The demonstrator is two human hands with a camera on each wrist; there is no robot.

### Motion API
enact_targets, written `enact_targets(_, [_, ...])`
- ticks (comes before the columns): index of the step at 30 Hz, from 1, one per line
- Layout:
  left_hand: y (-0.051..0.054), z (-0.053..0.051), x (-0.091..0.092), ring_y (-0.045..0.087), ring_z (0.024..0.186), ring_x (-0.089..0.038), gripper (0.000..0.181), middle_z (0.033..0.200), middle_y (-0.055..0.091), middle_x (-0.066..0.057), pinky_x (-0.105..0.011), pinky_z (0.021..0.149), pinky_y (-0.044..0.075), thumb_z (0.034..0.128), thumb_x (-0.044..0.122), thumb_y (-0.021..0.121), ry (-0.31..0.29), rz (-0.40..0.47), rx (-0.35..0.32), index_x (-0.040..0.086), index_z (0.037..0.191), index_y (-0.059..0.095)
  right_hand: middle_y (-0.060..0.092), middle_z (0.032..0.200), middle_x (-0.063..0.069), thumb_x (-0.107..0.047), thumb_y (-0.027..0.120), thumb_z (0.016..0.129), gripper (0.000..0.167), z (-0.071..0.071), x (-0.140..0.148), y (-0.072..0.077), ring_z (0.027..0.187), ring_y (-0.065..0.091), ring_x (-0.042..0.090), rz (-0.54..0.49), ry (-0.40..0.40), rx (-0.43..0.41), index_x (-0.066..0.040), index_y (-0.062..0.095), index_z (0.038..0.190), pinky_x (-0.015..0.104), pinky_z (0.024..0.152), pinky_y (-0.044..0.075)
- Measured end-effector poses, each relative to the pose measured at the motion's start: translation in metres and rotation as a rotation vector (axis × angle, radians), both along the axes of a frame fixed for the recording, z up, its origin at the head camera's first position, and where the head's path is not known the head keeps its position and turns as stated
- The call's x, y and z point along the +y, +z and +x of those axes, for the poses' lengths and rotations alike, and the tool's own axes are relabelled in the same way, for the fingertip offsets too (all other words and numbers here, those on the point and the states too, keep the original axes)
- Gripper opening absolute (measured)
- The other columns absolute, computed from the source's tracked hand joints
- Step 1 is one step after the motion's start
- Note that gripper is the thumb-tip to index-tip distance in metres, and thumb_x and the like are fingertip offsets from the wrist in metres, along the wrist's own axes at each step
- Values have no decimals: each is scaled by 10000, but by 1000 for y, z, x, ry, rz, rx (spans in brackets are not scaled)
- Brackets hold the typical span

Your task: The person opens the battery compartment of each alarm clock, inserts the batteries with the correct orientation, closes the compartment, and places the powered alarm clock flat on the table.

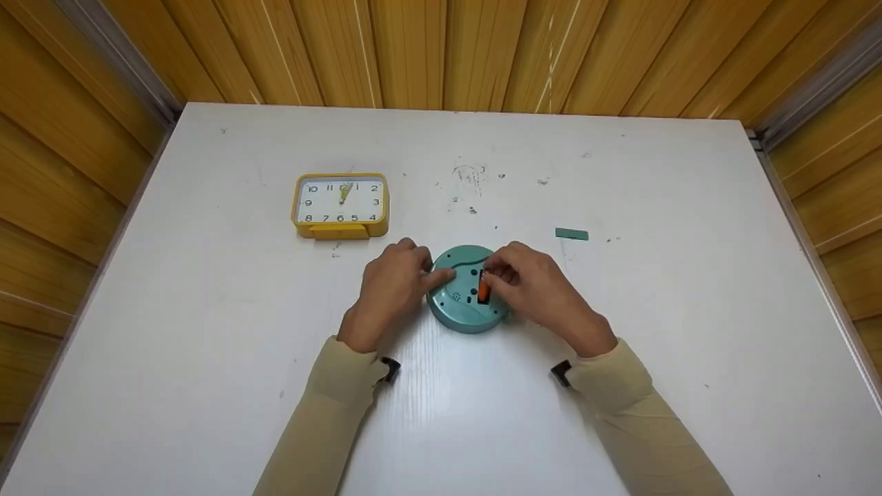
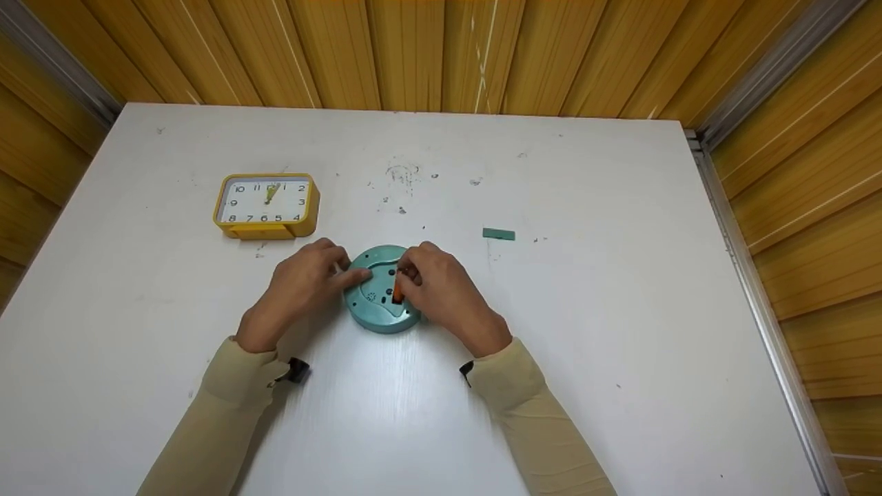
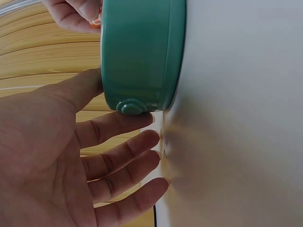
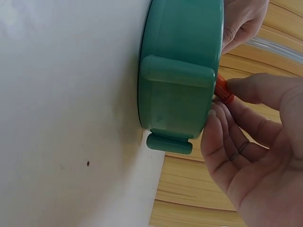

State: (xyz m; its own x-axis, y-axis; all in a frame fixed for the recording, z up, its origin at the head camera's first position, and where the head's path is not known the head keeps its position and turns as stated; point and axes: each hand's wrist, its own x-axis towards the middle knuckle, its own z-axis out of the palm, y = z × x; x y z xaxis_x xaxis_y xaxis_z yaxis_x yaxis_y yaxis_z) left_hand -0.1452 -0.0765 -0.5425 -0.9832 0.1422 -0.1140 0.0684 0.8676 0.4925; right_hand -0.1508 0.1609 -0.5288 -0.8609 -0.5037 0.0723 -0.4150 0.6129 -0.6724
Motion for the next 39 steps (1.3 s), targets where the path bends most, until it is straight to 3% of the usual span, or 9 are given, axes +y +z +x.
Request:
enact_targets(20, [-1, 1, 0, 579, 922, -216, 415, 987, 613, -62, -388, 790, 533, 987, 484, 746, -1, 0, -4, 73, 1036, 773, 661, 978, 66, -61, 761, 985, 86, 0, -5, -5, 861, 617, 200, 13, -54, 76, -26, 760, 1064, 346, 784, 546])
enact_targets(27, [-1, 0, 0, 589, 897, -220, 430, 971, 612, -68, -392, 759, 542, 982, 488, 751, -2, -9, 5, 61, 1024, 773, 635, 948, 46, -42, 756, 981, 59, 1, -5, -6, 840, 605, 189, -9, -61, 58, -28, 758, 1038, 324, 763, 526])
enact_targets(39, [-1, 0, -1, 586, 903, -212, 422, 988, 623, -61, -385, 768, 537, 979, 491, 754, -3, 14, 5, 69, 998, 766, 625, 984, 56, -83, 760, 991, 104, 2, -6, -4, 869, 600, 198, 58, -36, 48, -27, 739, 1076, 354, 787, 534])
